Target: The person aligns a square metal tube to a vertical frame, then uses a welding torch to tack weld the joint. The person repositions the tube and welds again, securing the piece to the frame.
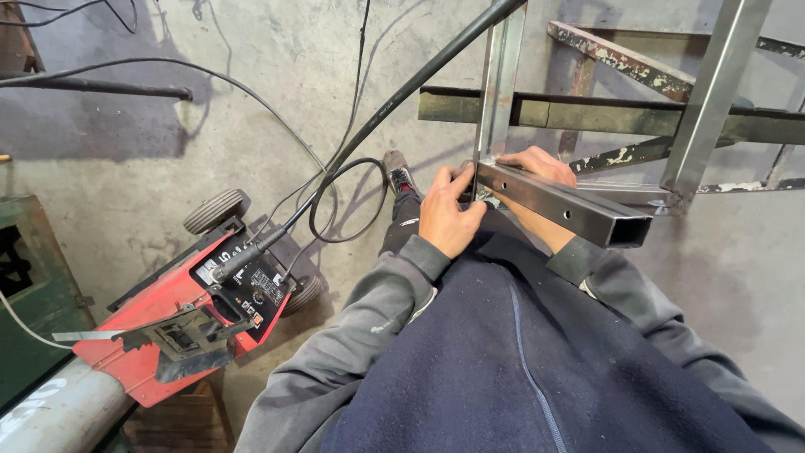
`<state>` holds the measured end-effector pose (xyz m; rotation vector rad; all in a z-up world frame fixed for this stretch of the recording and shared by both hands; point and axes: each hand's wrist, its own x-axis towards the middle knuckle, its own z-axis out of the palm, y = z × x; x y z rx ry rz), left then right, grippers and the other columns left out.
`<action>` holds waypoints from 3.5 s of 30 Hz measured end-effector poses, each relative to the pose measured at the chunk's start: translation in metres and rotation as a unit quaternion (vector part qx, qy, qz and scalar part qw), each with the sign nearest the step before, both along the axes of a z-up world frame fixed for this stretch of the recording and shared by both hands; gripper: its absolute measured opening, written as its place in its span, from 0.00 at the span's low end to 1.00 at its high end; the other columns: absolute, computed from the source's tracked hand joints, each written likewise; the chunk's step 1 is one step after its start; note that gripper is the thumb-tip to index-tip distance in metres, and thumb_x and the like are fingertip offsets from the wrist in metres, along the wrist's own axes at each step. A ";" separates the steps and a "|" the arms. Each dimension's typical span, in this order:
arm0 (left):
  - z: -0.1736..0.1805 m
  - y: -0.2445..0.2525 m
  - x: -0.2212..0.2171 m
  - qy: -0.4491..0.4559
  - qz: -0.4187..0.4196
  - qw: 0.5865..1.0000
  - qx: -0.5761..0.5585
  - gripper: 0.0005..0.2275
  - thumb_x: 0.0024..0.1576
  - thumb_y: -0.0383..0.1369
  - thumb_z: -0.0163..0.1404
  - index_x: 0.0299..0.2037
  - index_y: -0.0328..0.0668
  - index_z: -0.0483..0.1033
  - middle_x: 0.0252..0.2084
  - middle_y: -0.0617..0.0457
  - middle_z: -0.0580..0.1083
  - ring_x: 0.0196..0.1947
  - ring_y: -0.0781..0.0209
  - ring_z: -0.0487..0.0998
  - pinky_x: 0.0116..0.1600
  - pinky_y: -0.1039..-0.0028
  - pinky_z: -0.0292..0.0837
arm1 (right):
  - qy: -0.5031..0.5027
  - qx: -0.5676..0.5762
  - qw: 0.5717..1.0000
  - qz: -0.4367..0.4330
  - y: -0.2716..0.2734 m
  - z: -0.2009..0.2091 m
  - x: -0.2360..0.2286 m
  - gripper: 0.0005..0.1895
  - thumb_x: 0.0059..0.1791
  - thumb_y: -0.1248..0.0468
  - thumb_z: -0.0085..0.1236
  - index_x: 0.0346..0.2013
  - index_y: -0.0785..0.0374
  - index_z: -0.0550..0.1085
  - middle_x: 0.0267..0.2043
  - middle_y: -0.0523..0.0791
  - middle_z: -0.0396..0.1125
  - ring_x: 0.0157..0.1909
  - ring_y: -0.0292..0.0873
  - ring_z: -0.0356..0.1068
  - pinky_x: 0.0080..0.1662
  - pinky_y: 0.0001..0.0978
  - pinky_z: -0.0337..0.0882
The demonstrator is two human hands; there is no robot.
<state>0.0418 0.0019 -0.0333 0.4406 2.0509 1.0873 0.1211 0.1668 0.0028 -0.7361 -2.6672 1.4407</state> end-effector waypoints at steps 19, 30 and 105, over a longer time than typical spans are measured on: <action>0.001 -0.007 0.006 0.011 -0.030 0.999 0.019 0.29 0.49 0.33 0.50 0.65 0.45 0.68 0.52 0.47 0.70 0.50 0.40 0.77 0.53 0.54 0.75 | -0.022 0.020 0.999 -0.035 -0.008 -0.009 0.009 0.18 0.42 0.63 0.71 0.46 0.52 0.79 0.39 0.42 0.71 0.39 0.49 0.75 0.42 0.38 0.74; -0.018 -0.011 0.014 0.082 0.071 0.994 0.011 0.17 0.50 0.36 0.53 0.51 0.54 0.80 0.42 0.59 0.76 0.43 0.54 0.82 0.47 0.66 0.79 | -0.033 0.084 0.995 -0.034 -0.023 -0.012 0.025 0.18 0.40 0.58 0.74 0.43 0.52 0.79 0.44 0.43 0.69 0.45 0.51 0.73 0.51 0.41 0.69; 0.019 0.013 0.004 -0.155 0.235 0.958 0.050 0.11 0.56 0.38 0.61 0.46 0.44 0.81 0.32 0.49 0.78 0.37 0.62 0.79 0.41 0.67 0.76 | -0.075 -0.018 0.996 -0.048 -0.004 0.046 -0.027 0.10 0.52 0.61 0.60 0.44 0.64 0.76 0.45 0.50 0.68 0.35 0.51 0.71 0.45 0.38 0.72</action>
